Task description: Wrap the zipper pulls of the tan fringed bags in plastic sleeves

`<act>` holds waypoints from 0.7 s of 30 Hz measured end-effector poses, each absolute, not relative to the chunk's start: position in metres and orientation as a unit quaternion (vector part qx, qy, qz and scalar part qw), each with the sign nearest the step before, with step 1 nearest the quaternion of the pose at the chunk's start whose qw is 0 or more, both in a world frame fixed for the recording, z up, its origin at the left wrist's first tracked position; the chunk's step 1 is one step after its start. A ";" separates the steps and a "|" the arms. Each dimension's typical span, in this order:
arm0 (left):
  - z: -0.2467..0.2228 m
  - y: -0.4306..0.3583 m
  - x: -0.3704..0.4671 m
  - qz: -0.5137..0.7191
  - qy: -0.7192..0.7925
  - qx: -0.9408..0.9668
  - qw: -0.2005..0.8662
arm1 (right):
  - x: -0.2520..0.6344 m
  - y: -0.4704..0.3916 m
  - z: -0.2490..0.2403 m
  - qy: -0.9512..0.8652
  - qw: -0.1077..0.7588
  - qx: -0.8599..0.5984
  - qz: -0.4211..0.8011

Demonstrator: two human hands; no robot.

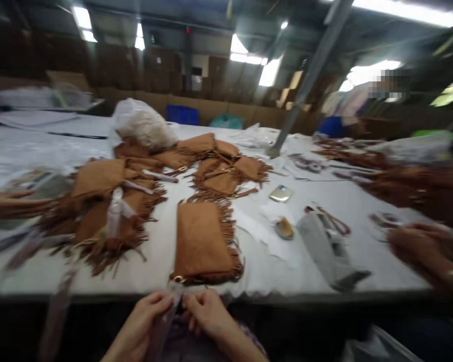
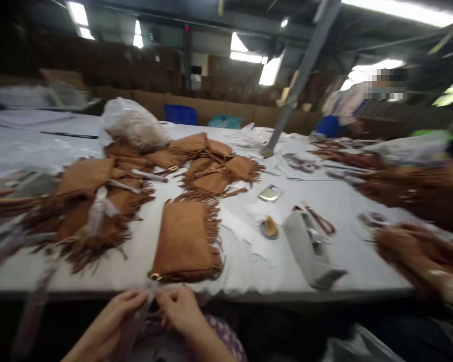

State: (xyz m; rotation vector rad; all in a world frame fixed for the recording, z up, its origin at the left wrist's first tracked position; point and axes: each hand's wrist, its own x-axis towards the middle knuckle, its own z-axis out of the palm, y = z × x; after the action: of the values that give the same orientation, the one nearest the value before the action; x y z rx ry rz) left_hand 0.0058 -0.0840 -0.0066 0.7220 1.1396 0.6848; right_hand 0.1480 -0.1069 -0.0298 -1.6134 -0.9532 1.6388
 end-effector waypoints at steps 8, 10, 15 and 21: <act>-0.028 -0.071 -0.014 0.363 0.489 0.219 0.762 | 0.130 -0.088 -0.027 -0.300 0.394 -0.524 0.693; -0.025 -0.070 -0.012 0.345 0.497 0.256 0.754 | 0.129 -0.085 -0.027 -0.291 0.399 -0.522 0.696; -0.019 -0.063 -0.018 0.310 0.522 0.297 0.737 | 0.126 -0.077 -0.034 -0.277 0.408 -0.518 0.699; -0.017 -0.062 -0.024 0.328 0.539 0.326 0.704 | 0.124 -0.072 -0.029 -0.267 0.418 -0.512 0.701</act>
State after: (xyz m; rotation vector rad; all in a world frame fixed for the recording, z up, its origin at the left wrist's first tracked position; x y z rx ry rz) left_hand -0.0242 -0.0624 -0.0166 0.7259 1.2001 0.7290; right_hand 0.1243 -0.0716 -0.0292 -1.2855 -0.6709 1.7592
